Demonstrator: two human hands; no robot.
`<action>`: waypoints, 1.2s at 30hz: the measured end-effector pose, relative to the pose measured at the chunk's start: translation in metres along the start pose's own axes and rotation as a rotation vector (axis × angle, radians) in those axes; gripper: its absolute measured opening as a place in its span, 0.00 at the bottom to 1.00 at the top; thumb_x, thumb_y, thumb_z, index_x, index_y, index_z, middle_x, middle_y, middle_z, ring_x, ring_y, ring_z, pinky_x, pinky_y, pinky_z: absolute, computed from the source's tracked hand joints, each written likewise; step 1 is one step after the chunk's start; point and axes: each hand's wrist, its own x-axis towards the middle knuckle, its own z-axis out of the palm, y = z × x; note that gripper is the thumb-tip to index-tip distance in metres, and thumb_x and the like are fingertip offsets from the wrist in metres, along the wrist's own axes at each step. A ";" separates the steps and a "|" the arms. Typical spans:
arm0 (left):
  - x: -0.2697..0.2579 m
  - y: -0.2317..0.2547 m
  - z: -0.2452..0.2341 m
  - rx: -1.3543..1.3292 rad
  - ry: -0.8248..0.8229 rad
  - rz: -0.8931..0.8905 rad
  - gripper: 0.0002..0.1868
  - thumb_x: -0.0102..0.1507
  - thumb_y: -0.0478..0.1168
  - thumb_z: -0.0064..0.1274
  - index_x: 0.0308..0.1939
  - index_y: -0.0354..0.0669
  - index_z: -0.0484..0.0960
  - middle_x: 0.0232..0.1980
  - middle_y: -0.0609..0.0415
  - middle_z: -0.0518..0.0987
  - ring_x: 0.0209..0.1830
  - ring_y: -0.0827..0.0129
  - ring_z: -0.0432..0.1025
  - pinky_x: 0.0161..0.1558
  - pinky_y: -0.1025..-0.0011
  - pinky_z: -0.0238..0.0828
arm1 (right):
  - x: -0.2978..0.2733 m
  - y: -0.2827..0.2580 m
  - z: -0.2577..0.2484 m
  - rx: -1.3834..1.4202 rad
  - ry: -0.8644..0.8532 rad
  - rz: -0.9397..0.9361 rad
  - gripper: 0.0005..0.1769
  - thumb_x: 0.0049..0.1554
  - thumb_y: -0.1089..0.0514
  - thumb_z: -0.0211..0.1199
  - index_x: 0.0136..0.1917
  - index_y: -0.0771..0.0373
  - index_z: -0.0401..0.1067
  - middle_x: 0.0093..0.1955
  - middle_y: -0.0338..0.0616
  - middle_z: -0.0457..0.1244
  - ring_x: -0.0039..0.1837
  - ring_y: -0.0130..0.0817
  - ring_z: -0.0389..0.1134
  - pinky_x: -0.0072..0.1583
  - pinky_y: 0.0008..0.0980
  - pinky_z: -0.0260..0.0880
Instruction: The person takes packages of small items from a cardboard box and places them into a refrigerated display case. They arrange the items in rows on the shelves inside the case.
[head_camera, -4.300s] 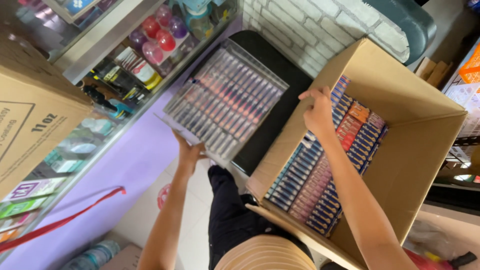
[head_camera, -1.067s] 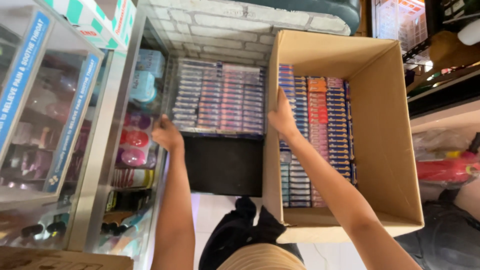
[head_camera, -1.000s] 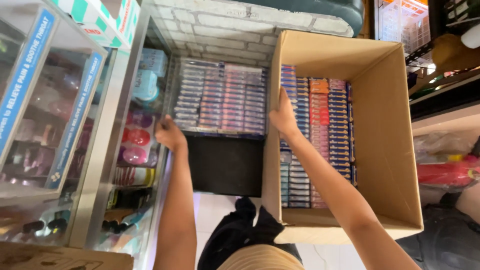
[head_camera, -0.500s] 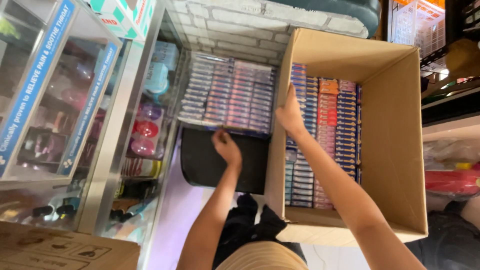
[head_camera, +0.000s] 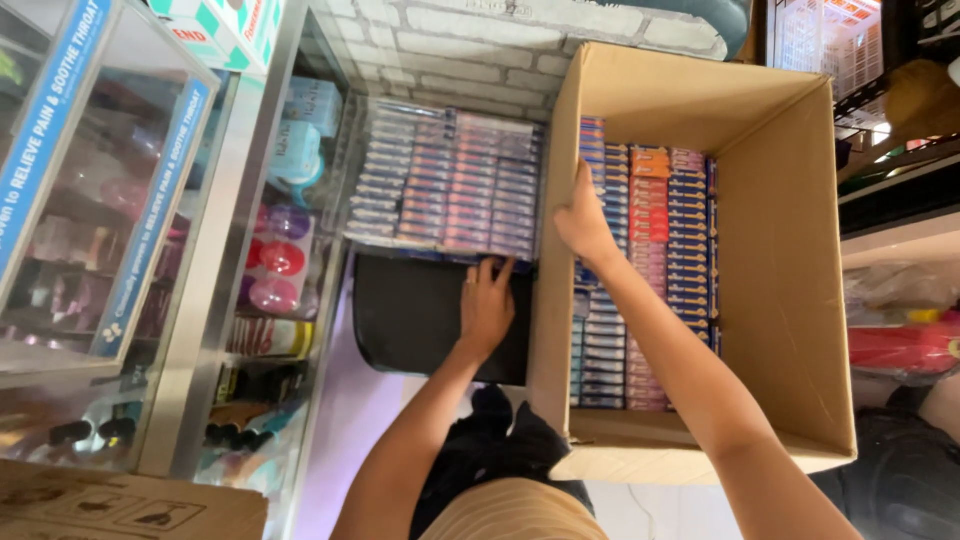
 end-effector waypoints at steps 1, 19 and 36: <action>0.002 -0.001 -0.001 0.001 0.000 0.001 0.32 0.58 0.30 0.55 0.68 0.45 0.75 0.59 0.44 0.72 0.56 0.47 0.68 0.55 0.53 0.68 | 0.000 -0.005 -0.001 0.001 0.001 0.000 0.47 0.48 0.74 0.49 0.80 0.73 0.44 0.77 0.70 0.54 0.81 0.57 0.52 0.78 0.42 0.51; -0.006 -0.018 0.017 0.224 -0.133 -0.068 0.44 0.57 0.34 0.56 0.78 0.61 0.63 0.58 0.45 0.76 0.58 0.47 0.69 0.56 0.49 0.68 | 0.015 0.036 0.009 -0.160 0.007 0.035 0.46 0.53 0.70 0.52 0.81 0.78 0.39 0.80 0.73 0.47 0.81 0.62 0.50 0.77 0.42 0.53; 0.005 -0.008 0.006 0.061 -0.372 -0.238 0.51 0.58 0.34 0.53 0.81 0.69 0.48 0.45 0.38 0.83 0.39 0.38 0.78 0.42 0.43 0.76 | -0.108 0.019 -0.092 -0.662 -0.642 -0.271 0.48 0.34 0.44 0.82 0.61 0.64 0.64 0.61 0.54 0.57 0.63 0.55 0.59 0.64 0.49 0.62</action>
